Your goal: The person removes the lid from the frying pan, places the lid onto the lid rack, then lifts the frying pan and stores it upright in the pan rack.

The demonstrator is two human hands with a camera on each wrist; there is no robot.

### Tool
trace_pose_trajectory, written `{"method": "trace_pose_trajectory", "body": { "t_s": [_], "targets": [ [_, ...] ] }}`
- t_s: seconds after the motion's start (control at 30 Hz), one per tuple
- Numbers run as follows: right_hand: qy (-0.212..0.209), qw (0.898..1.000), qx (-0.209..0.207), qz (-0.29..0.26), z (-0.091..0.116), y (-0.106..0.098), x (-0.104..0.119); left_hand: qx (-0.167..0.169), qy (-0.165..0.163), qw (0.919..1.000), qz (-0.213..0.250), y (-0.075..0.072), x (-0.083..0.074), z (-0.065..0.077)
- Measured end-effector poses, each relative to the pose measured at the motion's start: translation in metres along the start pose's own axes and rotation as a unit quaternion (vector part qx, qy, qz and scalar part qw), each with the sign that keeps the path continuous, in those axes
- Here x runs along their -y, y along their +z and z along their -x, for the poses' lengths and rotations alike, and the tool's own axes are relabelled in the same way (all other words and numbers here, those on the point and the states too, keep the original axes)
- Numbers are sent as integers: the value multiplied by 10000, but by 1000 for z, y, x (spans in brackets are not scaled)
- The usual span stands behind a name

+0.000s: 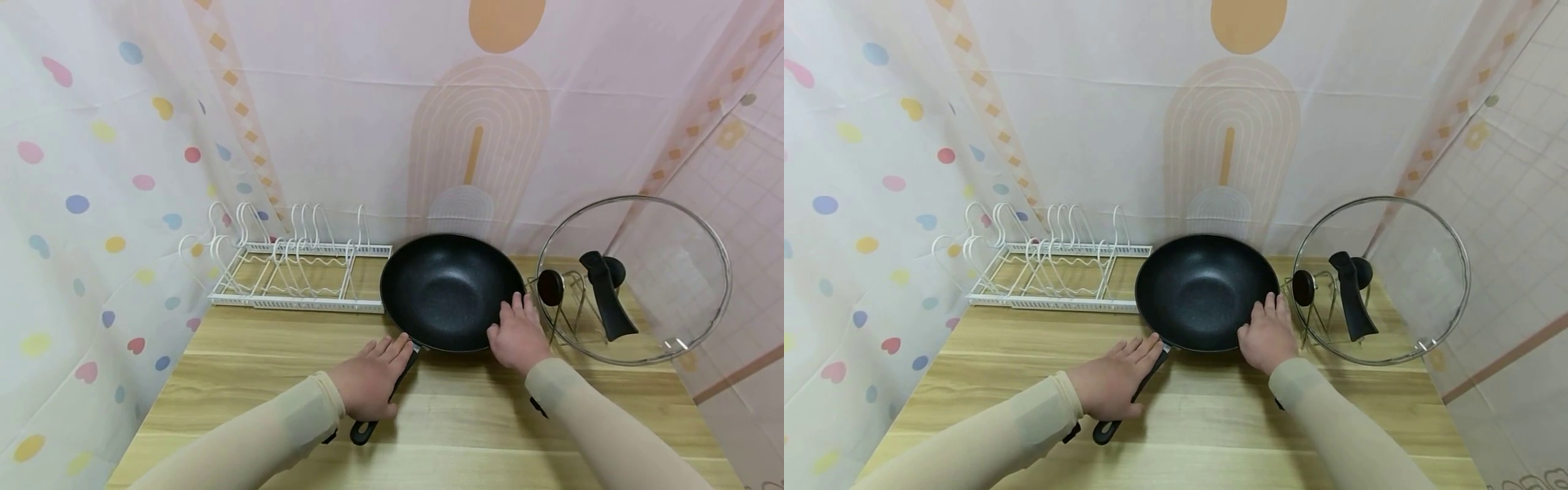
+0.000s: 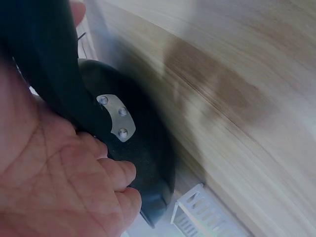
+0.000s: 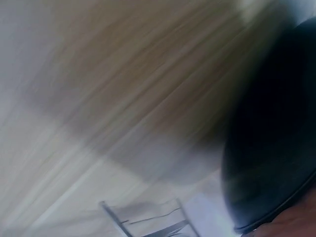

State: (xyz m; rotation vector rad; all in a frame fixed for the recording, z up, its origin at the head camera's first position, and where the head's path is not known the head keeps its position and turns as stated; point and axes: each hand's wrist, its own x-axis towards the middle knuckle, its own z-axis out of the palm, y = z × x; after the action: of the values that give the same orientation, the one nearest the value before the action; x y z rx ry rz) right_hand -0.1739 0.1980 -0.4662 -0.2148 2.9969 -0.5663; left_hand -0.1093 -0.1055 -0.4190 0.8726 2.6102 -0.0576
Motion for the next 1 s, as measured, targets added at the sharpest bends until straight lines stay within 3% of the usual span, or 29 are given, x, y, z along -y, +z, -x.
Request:
{"method": "trace_pose_trajectory", "body": {
  "t_s": [0.3, 1.0],
  "targets": [
    [-120, 9999, -77, 4, 5, 5, 8, -8, -22, 10000, 76, 2, 1, -3],
    [-409, 9990, -38, 182, -12, 1, -3, 20, -24, 9997, 251, 4, -8, -11]
  ]
}}
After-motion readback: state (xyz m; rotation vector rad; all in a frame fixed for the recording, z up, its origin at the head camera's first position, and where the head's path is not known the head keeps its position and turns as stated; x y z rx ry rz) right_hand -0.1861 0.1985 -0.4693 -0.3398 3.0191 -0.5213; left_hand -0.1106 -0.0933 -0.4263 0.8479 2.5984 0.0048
